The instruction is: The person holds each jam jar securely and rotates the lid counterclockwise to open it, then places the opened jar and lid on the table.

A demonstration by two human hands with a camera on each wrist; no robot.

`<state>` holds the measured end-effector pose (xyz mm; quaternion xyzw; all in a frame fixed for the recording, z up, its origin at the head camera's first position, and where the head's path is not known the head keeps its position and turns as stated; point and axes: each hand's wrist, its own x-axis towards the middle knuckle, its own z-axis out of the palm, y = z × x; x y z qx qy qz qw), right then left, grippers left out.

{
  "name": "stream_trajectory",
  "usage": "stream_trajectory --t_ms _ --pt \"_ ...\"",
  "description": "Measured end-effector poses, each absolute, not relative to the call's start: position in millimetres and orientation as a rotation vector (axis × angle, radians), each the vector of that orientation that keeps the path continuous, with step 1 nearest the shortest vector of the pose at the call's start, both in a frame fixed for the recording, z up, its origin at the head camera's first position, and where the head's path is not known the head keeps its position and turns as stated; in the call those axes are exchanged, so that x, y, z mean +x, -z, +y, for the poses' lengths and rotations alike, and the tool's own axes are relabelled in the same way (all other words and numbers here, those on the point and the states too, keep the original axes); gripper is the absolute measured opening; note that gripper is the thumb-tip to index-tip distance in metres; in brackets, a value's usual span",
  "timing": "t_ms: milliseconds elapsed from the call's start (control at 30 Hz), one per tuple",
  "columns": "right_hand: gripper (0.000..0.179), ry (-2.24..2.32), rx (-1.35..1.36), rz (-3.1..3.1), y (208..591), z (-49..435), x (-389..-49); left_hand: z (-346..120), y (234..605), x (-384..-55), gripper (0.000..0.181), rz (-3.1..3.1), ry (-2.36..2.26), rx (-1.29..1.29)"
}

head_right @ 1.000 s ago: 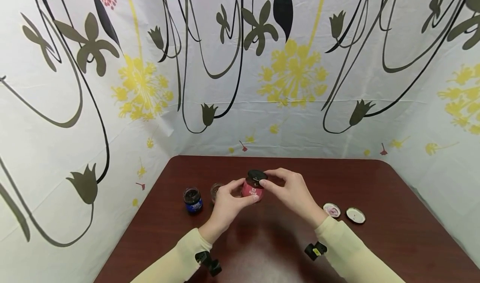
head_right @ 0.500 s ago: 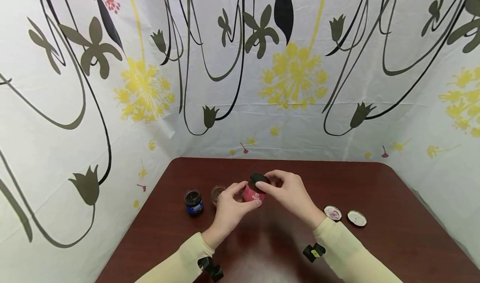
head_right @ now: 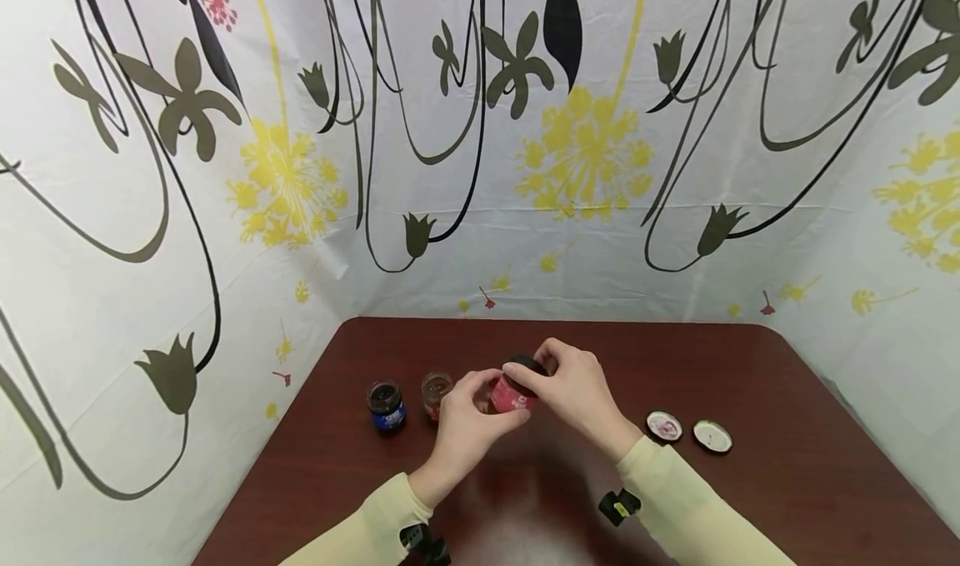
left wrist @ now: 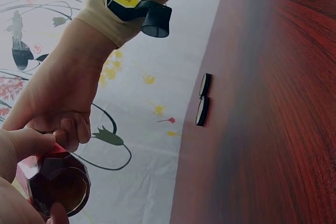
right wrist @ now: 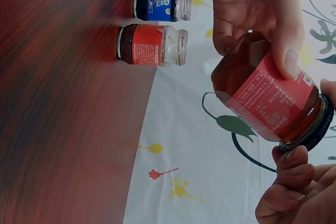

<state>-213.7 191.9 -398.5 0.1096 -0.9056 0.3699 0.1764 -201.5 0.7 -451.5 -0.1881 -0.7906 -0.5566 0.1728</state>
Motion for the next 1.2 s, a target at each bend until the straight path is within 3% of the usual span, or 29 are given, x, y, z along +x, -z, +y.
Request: stream_trajectory --t_ms 1200 --pt "0.023 -1.261 0.547 -2.363 406.8 183.7 -207.8 -12.7 443.5 -192.8 0.052 -2.201 1.436 -0.668"
